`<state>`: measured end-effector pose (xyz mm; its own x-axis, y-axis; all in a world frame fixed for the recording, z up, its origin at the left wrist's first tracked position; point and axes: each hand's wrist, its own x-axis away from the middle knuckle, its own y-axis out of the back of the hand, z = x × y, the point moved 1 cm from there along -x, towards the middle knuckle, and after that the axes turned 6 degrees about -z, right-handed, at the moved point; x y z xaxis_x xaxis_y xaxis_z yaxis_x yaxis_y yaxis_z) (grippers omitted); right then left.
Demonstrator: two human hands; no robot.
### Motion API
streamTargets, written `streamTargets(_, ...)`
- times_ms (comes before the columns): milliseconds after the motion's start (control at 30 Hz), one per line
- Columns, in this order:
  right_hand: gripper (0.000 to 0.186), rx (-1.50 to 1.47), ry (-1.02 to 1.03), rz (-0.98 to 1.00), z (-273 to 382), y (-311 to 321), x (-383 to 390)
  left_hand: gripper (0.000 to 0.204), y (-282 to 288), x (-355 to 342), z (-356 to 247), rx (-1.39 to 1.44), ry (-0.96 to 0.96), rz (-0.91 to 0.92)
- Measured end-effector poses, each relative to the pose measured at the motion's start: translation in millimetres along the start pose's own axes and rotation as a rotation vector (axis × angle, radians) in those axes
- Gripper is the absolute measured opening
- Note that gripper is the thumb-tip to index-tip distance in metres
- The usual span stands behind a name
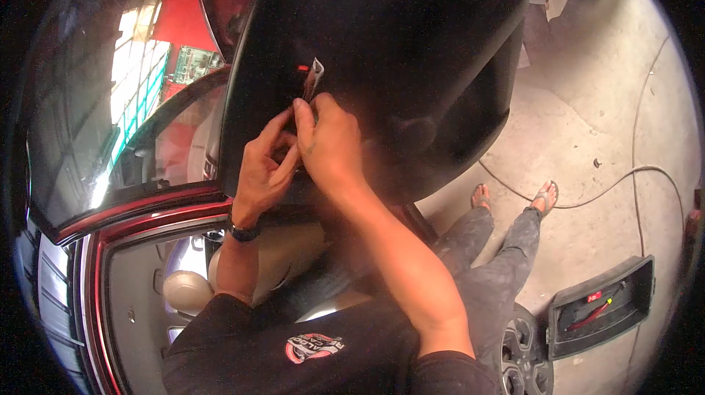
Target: The person pries off a small plastic cover from the interior door handle of a car using a screwdriver. They then use a different screwdriver to remove a screw located behind the cover.
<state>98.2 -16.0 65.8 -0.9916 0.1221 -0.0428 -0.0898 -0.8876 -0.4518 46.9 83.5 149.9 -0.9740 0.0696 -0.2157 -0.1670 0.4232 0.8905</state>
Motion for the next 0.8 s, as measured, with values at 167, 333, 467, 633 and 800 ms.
streamTargets(167, 0.033, 0.028, -0.024, 0.016, 0.8, 0.3, -3.1, 0.051, 0.4, -2.3, -8.3, 0.010, 0.055, 0.035)
streamTargets(333, 0.034, 0.068, -0.005, 0.038, 6.6, -2.0, -9.5, 0.053, 2.4, -3.6, -5.6, 0.025, 0.036, 0.075)
streamTargets(467, 0.036, 0.075, 0.025, 0.030, 4.3, -5.6, -9.1, 0.053, 4.9, -1.4, -8.4, -0.039, 0.034, 0.048)
streamTargets(633, 0.036, 0.057, -0.019, 0.048, 4.5, 3.5, -5.6, 0.054, 1.4, -1.9, -13.0, -0.057, 0.052, 0.044)
streamTargets(800, 0.028, -0.021, -0.057, 0.117, 6.4, 5.0, 11.5, 0.056, 3.1, 1.8, -12.8, -0.001, 0.021, -0.007)
